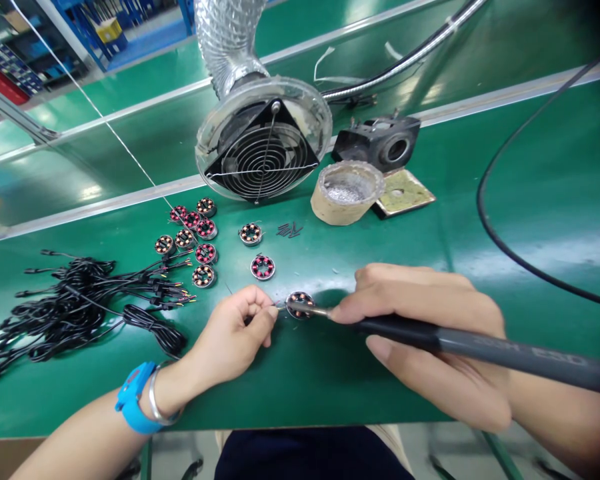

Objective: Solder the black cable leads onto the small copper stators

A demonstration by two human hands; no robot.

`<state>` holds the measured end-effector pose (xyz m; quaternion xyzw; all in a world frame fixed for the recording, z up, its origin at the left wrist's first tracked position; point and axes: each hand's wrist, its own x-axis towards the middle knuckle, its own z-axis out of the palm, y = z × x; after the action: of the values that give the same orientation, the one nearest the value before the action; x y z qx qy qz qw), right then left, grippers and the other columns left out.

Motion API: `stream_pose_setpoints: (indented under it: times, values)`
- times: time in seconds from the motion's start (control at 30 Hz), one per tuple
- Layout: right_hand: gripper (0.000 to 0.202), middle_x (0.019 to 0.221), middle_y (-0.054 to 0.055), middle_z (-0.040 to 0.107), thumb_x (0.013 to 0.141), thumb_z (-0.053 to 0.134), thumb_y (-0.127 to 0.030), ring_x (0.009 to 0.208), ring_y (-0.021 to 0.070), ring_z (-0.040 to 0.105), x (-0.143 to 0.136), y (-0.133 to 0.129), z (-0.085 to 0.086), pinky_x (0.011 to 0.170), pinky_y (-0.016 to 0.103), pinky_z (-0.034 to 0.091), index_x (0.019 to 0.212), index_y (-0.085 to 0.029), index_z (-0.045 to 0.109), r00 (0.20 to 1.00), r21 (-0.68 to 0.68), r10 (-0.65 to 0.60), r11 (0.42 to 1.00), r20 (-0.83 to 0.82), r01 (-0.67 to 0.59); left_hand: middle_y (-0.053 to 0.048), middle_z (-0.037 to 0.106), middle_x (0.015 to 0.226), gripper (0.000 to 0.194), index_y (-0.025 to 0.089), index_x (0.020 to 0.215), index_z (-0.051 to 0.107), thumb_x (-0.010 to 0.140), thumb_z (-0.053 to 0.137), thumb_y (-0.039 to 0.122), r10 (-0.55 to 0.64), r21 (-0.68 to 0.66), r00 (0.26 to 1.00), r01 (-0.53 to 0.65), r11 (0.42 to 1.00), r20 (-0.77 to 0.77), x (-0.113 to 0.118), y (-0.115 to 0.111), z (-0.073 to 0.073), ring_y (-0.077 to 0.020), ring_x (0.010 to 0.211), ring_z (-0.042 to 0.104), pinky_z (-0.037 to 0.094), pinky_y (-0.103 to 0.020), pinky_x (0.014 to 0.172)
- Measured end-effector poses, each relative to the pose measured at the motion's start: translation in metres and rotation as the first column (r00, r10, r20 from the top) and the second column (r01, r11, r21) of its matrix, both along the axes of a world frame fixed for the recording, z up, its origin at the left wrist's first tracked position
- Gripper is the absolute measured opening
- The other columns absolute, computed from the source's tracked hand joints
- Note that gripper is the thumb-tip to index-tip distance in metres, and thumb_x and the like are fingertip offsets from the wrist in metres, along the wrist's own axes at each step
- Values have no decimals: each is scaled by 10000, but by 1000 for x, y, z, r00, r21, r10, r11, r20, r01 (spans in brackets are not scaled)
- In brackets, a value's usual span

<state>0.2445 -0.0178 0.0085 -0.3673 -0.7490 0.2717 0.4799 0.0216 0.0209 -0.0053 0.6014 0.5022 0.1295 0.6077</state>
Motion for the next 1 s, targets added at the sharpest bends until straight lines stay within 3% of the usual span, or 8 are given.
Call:
stream_pose_setpoints:
  times: [0.2, 0.37, 0.5, 0.6, 0.8, 1.0]
  values:
    - [300, 626, 5, 544, 757, 501, -95, 523, 145, 505, 1, -2, 1, 491, 295, 414, 978, -234, 649, 1000, -31, -29, 999, 12, 29, 67, 508, 528, 198, 183, 780, 501, 902, 514, 338, 0, 7, 1000, 0, 1000, 2, 0, 0, 1, -75, 481, 380, 298, -200, 503]
    - [291, 696, 20, 594, 795, 519, -105, 580, 151, 547, 0, -1, 2, 527, 304, 452, 1029, -234, 634, 994, 30, -94, 995, 49, 92, 66, 503, 527, 217, 185, 772, 500, 887, 541, 364, 15, -2, 1000, -15, 1000, 9, 1, 1, 1, -78, 483, 386, 299, -203, 506]
    - [296, 783, 29, 672, 865, 542, -173, 623, 169, 599, -4, 3, -4, 552, 319, 492, 1137, -266, 614, 982, 130, -188, 975, 34, 182, 66, 504, 534, 218, 184, 779, 496, 903, 514, 362, -3, -2, 1000, 3, 1000, 12, 0, 0, 1, -78, 484, 380, 297, -207, 510]
    - [373, 777, -2, 687, 902, 561, -167, 521, 116, 583, -9, 5, -14, 473, 256, 478, 1264, -261, 561, 976, 141, -216, 966, -15, 216, 65, 502, 539, 220, 188, 783, 490, 921, 486, 358, -22, 1, 1000, 22, 1000, 13, -1, 0, 0, -82, 489, 375, 297, -214, 512]
    - [159, 708, -8, 677, 879, 584, -92, 566, 102, 628, -26, 13, -29, 556, 208, 507, 979, -209, 627, 982, 174, -146, 977, 122, 124, 42, 533, 626, 290, 193, 791, 491, 969, 410, 407, -133, -18, 990, 134, 991, 48, -7, 4, -2, -99, 565, 408, 327, -235, 561]
    - [227, 652, -30, 623, 868, 517, -38, 511, 86, 539, -33, 18, -35, 509, 204, 417, 985, -212, 605, 980, 269, -86, 962, 181, 35, 25, 529, 748, 285, 195, 830, 501, 993, 365, 385, -290, 94, 956, 292, 952, -31, -9, 6, 11, -110, 657, 452, 363, -249, 624]
